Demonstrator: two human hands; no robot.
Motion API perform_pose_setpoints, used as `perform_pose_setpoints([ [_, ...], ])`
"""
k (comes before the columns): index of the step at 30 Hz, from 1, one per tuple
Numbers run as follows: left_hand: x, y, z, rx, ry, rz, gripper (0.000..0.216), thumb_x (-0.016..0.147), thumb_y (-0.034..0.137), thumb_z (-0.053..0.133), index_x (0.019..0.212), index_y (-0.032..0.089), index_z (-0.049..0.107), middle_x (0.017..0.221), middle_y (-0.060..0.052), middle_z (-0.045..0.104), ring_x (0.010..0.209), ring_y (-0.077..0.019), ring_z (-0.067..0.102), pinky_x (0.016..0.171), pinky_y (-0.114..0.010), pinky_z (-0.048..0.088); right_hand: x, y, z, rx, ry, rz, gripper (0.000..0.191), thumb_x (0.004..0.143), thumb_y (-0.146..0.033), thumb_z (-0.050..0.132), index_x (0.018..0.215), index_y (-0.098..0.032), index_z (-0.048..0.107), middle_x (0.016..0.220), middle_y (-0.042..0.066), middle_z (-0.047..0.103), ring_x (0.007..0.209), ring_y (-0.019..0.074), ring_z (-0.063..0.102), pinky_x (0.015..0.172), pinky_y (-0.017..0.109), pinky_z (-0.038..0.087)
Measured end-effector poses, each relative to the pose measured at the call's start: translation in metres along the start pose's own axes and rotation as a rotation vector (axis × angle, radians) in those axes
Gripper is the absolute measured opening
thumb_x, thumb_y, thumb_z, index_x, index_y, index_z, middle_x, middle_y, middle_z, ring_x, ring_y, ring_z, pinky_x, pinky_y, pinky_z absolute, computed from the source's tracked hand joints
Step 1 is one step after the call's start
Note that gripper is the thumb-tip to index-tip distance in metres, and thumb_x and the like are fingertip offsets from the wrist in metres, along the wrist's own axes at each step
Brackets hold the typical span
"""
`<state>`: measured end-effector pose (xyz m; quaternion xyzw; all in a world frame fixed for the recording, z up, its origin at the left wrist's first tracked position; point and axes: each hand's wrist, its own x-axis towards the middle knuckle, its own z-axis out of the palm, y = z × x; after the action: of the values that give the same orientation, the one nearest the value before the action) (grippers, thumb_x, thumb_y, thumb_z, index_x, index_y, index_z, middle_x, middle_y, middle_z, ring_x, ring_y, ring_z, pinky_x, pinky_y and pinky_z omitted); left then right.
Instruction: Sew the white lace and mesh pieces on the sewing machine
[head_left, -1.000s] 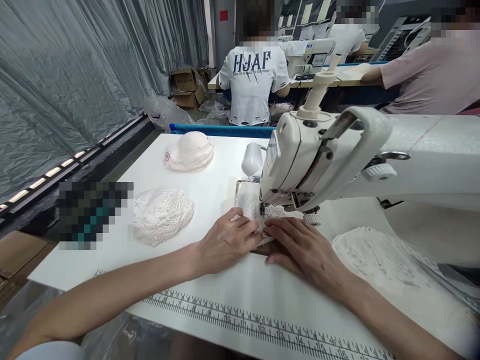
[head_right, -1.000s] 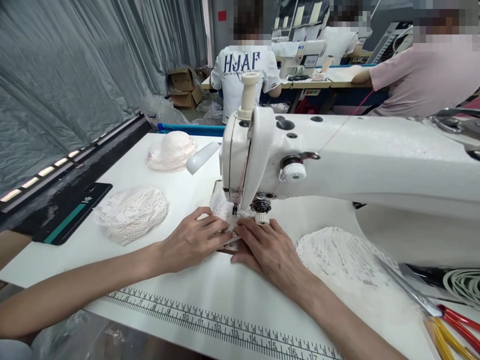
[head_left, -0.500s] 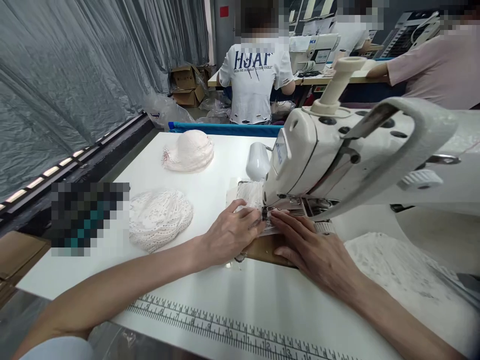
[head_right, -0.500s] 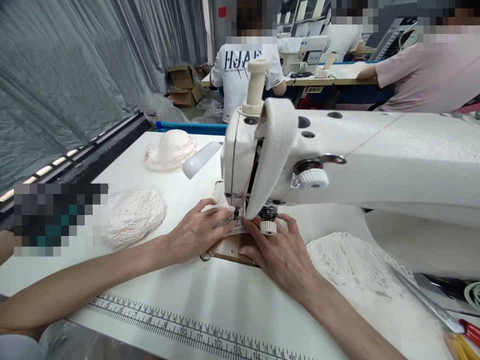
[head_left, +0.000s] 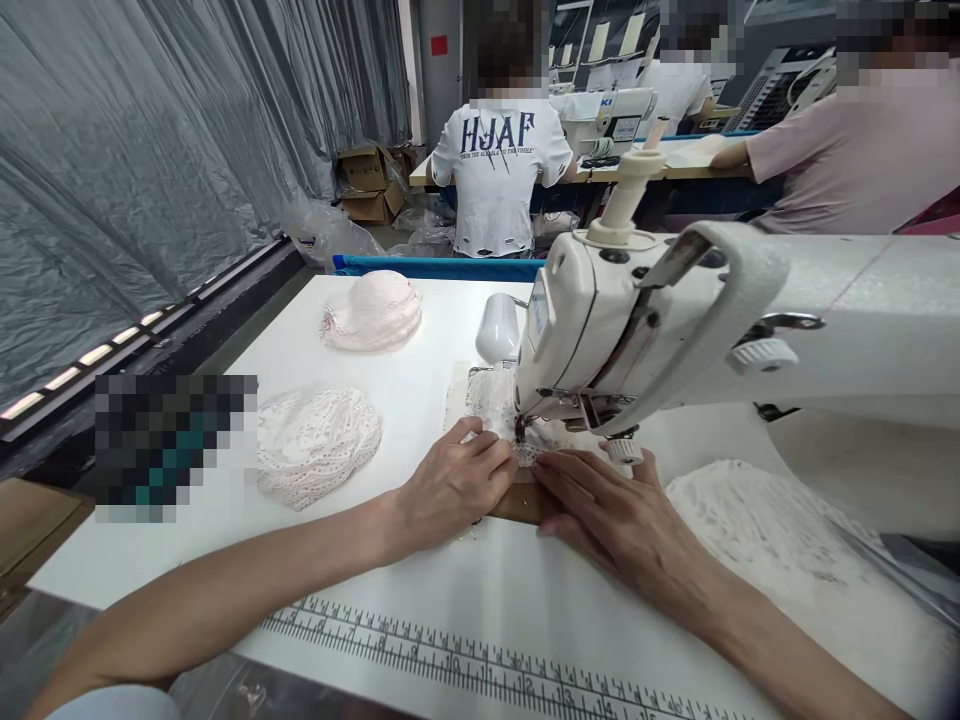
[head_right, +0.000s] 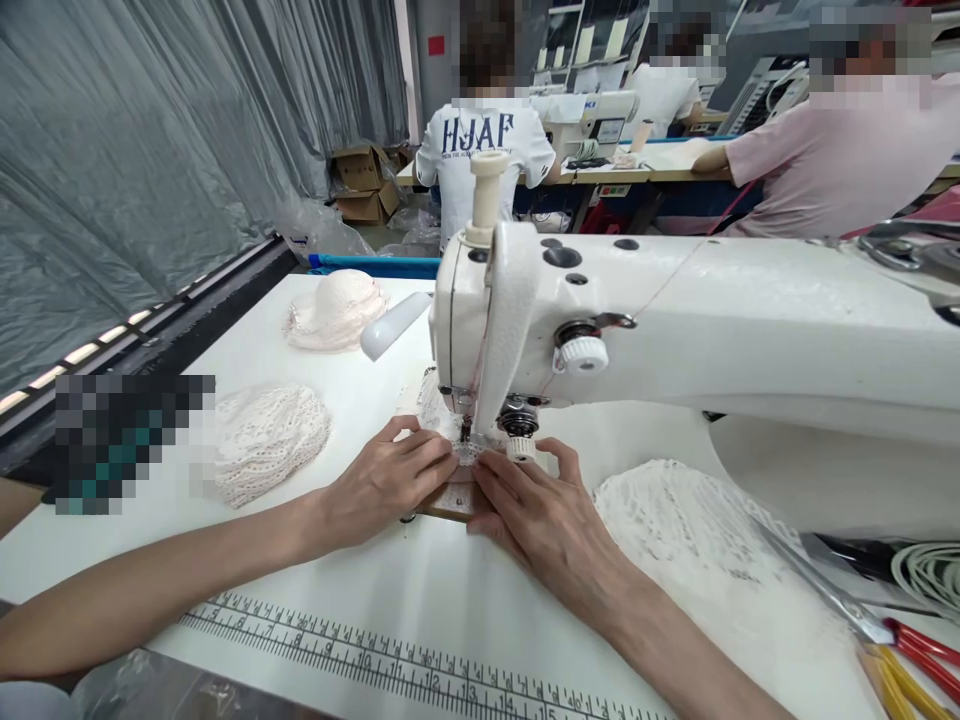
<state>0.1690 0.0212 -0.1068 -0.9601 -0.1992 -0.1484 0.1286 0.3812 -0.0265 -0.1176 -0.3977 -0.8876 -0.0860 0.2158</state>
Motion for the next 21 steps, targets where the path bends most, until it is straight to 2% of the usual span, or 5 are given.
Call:
perform_pose_setpoints([
  [4, 0.001, 0.0, 0.0, 0.016, 0.002, -0.008, 0.021, 0.088, 0.003, 0.039, 0.094, 0.011, 0.058, 0.085, -0.003, 0.059, 0.081, -0.0134, 0.055, 0.089, -0.033, 0.038, -0.001, 0.001, 0.0, 0.011, -0.002, 0.013, 0.03, 0.095, -0.035, 0.04, 0.108, -0.014, 0.056, 0.111, 0.012, 0.064, 0.093, 0.0221, 0.06, 0.09, 0.044, 0.028],
  [8, 0.0, -0.003, 0.003, 0.026, -0.015, -0.028, 0.022, 0.088, 0.002, 0.038, 0.096, 0.01, 0.057, 0.092, -0.005, 0.06, 0.087, -0.0138, 0.056, 0.092, -0.034, 0.036, -0.001, 0.003, 0.003, -0.017, 0.013, 0.037, 0.031, 0.095, -0.036, 0.04, 0.112, -0.015, 0.055, 0.114, 0.011, 0.063, 0.091, 0.0221, 0.061, 0.091, 0.046, 0.027],
  [13, 0.0, -0.006, 0.005, 0.057, -0.02, -0.078, 0.02, 0.094, 0.016, 0.036, 0.096, 0.01, 0.055, 0.099, -0.007, 0.058, 0.092, -0.0155, 0.055, 0.096, -0.037, 0.033, -0.001, 0.008, 0.007, -0.066, 0.041, 0.06, 0.032, 0.095, -0.035, 0.04, 0.115, -0.015, 0.055, 0.113, 0.012, 0.064, 0.091, 0.0234, 0.062, 0.093, 0.048, 0.024],
  [18, 0.005, -0.014, 0.008, 0.082, -0.033, -0.113, 0.018, 0.094, 0.02, 0.039, 0.102, 0.011, 0.053, 0.107, -0.009, 0.057, 0.103, -0.0187, 0.052, 0.097, -0.039, 0.032, -0.001, 0.009, 0.007, -0.087, 0.058, 0.081, 0.031, 0.095, -0.034, 0.04, 0.113, -0.016, 0.057, 0.115, 0.012, 0.063, 0.089, 0.0227, 0.061, 0.093, 0.048, 0.024],
  [21, 0.005, -0.012, 0.009, 0.097, -0.068, -0.155, 0.021, 0.094, 0.025, 0.041, 0.098, 0.01, 0.054, 0.098, -0.01, 0.059, 0.092, -0.0189, 0.056, 0.088, -0.036, 0.037, 0.0, 0.009, 0.007, -0.082, 0.061, 0.104, 0.03, 0.095, -0.033, 0.039, 0.107, -0.016, 0.06, 0.109, 0.011, 0.066, 0.088, 0.0227, 0.06, 0.089, 0.046, 0.027],
])
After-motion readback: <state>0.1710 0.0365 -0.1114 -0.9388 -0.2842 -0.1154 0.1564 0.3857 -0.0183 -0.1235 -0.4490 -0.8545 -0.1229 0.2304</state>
